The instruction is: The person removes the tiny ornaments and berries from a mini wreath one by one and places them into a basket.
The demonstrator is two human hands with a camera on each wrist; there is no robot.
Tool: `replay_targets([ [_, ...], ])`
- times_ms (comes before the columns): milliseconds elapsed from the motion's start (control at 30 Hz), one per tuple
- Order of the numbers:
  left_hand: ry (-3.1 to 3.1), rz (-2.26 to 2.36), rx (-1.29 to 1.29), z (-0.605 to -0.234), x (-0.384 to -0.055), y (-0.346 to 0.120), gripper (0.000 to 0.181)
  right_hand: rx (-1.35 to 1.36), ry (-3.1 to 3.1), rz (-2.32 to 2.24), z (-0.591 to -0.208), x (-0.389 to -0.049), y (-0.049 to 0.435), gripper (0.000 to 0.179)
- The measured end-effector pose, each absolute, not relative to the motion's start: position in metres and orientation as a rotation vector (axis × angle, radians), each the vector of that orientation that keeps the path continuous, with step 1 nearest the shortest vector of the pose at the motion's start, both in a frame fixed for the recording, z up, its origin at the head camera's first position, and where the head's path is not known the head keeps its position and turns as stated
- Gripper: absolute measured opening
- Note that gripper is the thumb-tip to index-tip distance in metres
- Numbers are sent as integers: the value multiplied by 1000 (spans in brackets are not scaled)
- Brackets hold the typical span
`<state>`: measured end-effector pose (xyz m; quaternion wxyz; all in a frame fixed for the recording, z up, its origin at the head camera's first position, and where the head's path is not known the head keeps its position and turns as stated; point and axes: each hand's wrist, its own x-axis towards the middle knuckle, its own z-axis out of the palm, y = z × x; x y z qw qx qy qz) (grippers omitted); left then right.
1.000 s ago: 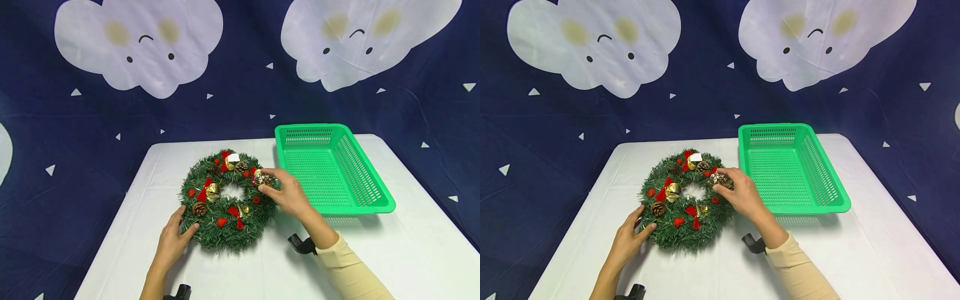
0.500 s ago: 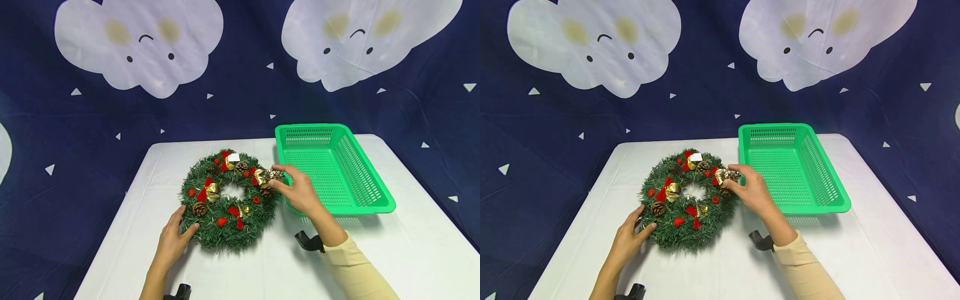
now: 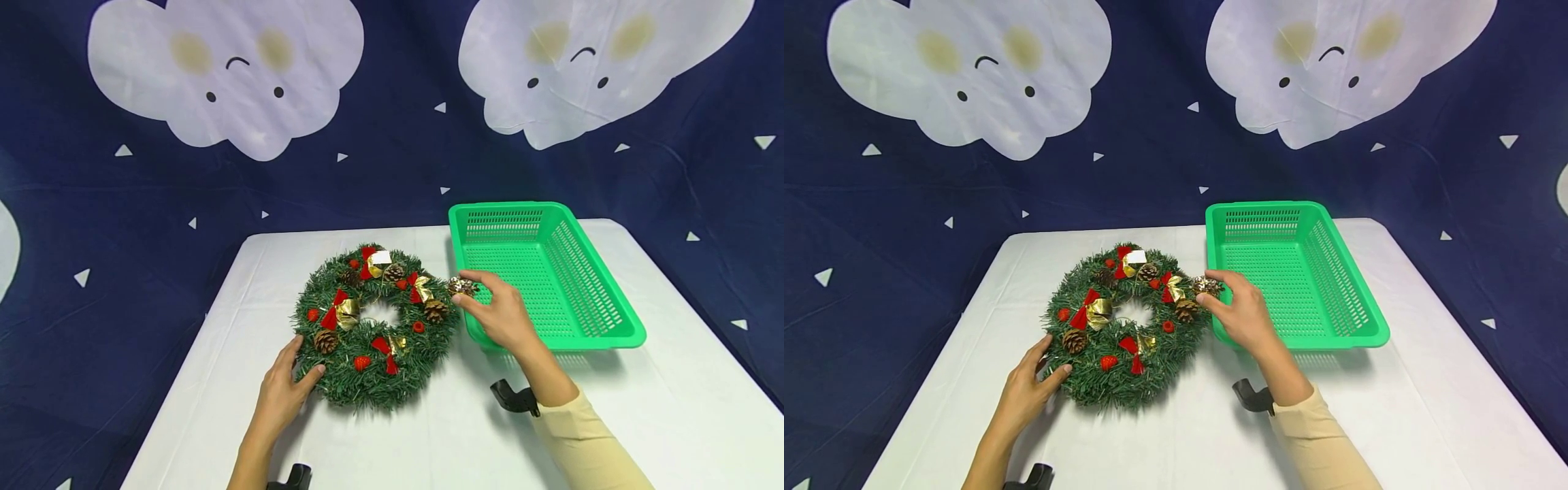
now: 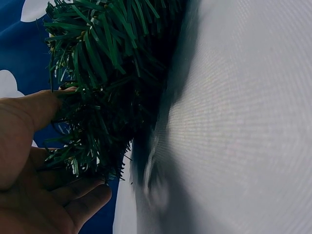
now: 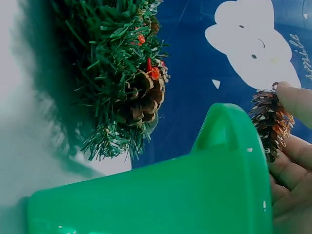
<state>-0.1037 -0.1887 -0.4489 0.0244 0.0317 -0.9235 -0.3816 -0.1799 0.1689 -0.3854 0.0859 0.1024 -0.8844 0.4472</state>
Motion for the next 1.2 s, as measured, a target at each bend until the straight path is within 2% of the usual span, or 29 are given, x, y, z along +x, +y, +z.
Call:
replay_targets([
  [1200, -2851, -1161, 95, -451, -105, -189, 76, 107, -2651, 1201, -392, -182, 214, 52],
])
